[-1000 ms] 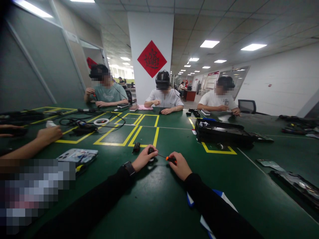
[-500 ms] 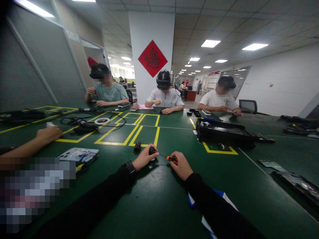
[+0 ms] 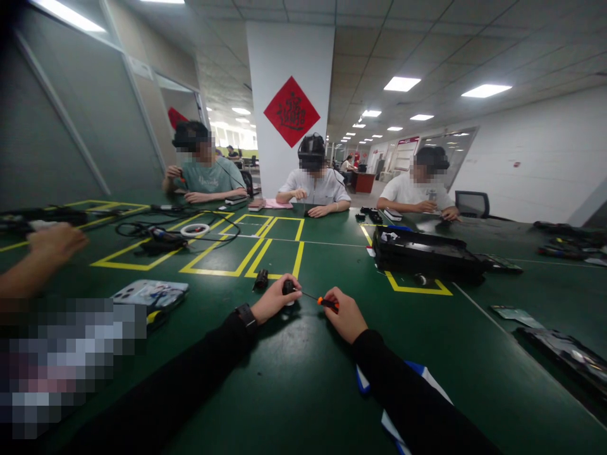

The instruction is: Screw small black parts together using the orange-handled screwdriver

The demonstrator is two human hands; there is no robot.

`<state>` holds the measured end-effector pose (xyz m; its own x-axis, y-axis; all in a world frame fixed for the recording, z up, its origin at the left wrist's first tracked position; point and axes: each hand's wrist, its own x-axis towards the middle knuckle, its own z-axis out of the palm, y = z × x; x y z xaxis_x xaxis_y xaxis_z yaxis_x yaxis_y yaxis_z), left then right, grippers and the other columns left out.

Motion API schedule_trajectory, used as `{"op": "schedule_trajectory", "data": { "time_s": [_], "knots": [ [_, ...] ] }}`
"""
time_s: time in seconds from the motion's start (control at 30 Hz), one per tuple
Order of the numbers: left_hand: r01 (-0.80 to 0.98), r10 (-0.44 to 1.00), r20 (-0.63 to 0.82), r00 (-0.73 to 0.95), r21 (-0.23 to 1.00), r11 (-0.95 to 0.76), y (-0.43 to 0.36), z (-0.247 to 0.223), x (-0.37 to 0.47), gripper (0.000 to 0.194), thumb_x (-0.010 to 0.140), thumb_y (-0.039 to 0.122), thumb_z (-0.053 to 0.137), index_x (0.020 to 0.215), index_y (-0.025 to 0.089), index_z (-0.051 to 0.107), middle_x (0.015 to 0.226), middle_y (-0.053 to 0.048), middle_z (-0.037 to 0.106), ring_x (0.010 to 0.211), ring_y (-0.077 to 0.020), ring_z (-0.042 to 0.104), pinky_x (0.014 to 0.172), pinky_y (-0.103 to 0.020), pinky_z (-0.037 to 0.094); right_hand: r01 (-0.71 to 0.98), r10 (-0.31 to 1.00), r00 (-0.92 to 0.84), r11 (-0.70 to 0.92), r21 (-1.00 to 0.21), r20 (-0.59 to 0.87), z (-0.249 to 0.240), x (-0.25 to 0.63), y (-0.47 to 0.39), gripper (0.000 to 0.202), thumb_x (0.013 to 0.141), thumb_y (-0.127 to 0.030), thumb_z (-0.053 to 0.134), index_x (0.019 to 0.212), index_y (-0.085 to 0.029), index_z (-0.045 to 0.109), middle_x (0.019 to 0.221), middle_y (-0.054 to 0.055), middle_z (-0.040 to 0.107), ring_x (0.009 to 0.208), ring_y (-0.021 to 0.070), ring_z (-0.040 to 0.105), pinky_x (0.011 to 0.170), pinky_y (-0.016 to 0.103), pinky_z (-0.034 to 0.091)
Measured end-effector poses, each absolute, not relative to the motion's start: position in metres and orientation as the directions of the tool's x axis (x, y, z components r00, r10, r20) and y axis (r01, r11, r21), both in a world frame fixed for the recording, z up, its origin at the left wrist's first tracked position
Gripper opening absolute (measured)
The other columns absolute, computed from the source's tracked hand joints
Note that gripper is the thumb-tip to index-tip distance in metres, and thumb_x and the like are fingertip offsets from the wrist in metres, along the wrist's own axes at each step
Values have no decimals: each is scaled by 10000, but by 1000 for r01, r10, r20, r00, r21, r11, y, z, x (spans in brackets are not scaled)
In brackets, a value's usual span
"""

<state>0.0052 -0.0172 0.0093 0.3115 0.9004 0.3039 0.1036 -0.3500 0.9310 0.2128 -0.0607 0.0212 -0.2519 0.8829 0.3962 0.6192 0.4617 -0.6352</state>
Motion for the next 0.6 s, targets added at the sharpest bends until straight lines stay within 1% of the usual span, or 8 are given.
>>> {"op": "schedule_trajectory", "data": {
  "time_s": [0.3, 0.47, 0.6],
  "knots": [
    [59, 896, 321, 307, 933, -355, -19, 13, 5, 248, 676, 295, 603, 859, 165, 498, 870, -22, 556, 777, -122, 511, 690, -247, 418, 627, 884, -243, 457, -631, 399, 22, 213, -61, 115, 710, -165, 489, 819, -188, 516, 761, 9, 590, 699, 134, 551, 671, 262, 423],
    [44, 912, 284, 297, 950, -310, -18, 11, 4, 265, 669, 309, 616, 861, 167, 500, 877, -21, 566, 769, -116, 515, 681, -235, 414, 616, 884, -232, 457, -642, 406, 20, 213, -60, 117, 704, -167, 491, 817, -184, 520, 764, 9, 591, 703, 131, 554, 670, 258, 426],
    [-14, 920, 264, 290, 962, -272, -14, 9, 3, 278, 662, 308, 625, 866, 169, 496, 891, -21, 566, 763, -113, 517, 677, -231, 413, 596, 878, -224, 466, -654, 422, 19, 212, -59, 118, 703, -178, 492, 816, -178, 529, 753, 10, 594, 693, 130, 558, 668, 259, 430]
  ]
}}
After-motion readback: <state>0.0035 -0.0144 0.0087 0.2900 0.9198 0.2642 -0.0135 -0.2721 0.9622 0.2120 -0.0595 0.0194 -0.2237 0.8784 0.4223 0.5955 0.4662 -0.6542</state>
